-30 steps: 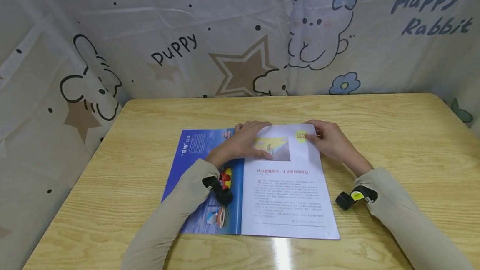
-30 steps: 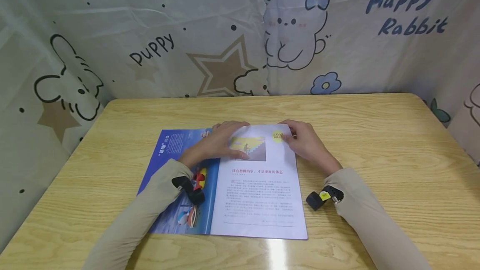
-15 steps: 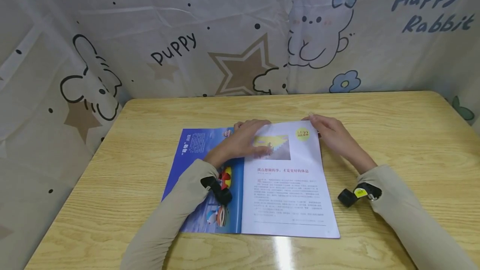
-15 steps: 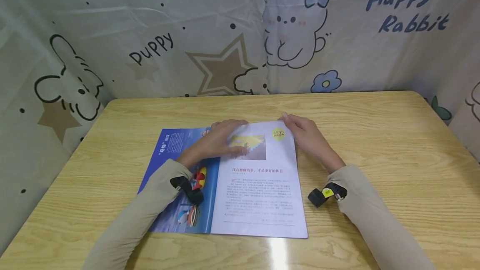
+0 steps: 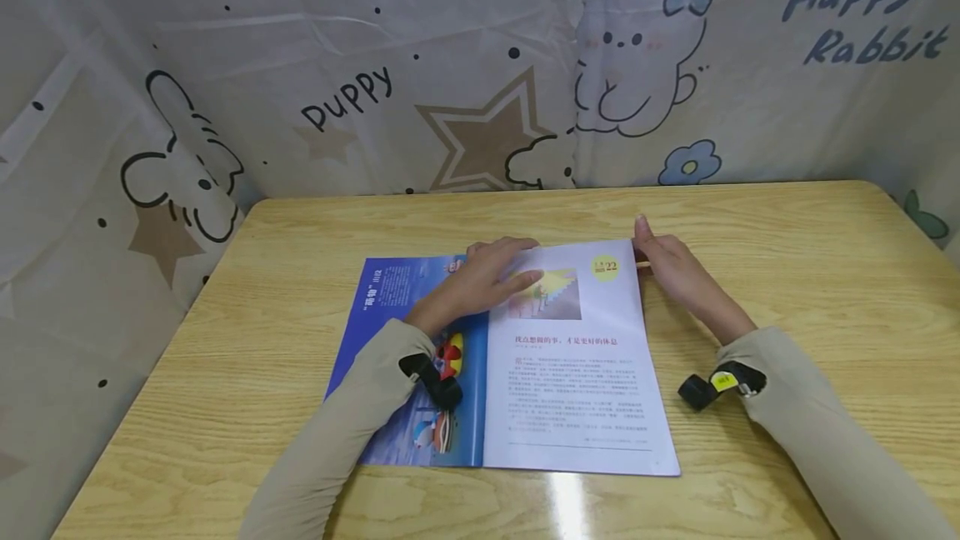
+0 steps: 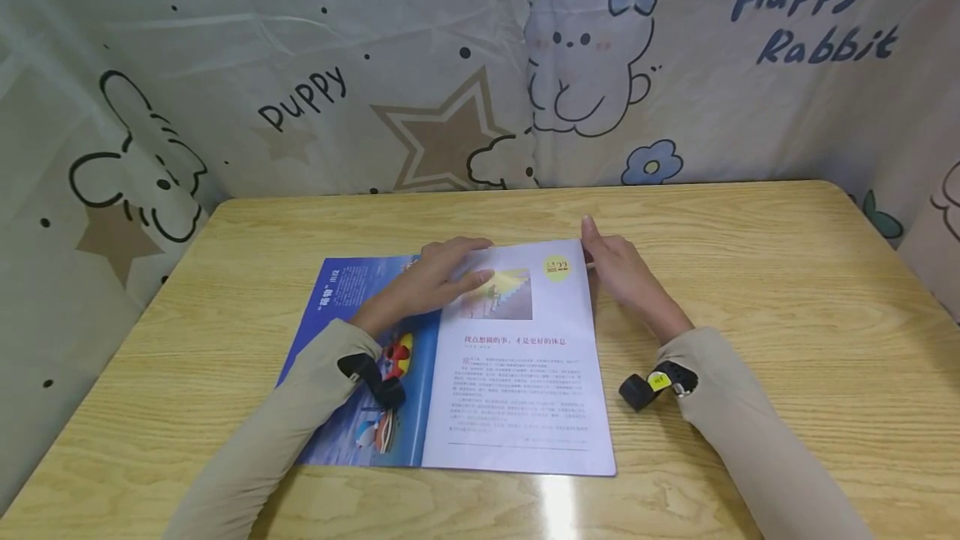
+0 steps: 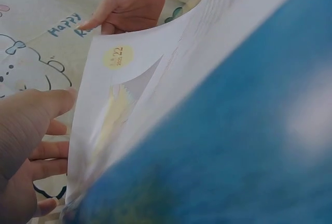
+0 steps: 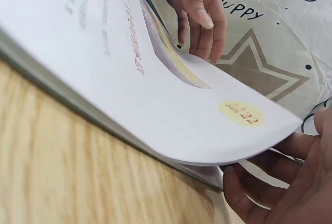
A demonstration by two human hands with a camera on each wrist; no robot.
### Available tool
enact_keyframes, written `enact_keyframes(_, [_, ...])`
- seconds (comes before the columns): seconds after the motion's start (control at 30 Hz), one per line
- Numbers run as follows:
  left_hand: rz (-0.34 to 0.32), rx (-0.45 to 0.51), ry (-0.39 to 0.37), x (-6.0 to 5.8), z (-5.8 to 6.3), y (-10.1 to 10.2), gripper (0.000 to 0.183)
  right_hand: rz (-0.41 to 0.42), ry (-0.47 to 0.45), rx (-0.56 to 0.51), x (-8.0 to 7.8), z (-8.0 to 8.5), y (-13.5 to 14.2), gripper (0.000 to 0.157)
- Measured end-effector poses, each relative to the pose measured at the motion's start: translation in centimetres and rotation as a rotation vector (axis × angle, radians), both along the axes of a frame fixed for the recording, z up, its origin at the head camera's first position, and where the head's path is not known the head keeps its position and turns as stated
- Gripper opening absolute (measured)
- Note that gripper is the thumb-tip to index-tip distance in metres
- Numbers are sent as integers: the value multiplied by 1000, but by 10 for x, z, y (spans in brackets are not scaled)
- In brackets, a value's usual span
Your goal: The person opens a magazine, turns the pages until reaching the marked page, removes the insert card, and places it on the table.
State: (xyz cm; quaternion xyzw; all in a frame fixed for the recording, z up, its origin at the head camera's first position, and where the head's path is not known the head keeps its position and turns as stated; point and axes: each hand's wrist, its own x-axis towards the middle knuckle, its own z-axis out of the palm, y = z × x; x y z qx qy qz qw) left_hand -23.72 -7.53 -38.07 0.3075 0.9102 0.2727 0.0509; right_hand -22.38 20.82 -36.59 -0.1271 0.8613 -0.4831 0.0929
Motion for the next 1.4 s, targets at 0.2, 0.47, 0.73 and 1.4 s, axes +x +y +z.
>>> enact_keyframes(0.2, [13,39,-11,2,1,-1,51,19,-27,-14,-2,-3,4,81])
enact_keyframes(0.47, [40,93,-14,2,2,-3,45,8,-70,73,-4,-6,4,47])
enact_keyframes(0.73, [43,136,-59,0,3,-6,45,2,-17,161,-3,-7,2,34])
enact_keyframes(1.4, [-121,-178,-135,13,17,-26,48,47,62,223,-1,-12,-4,34])
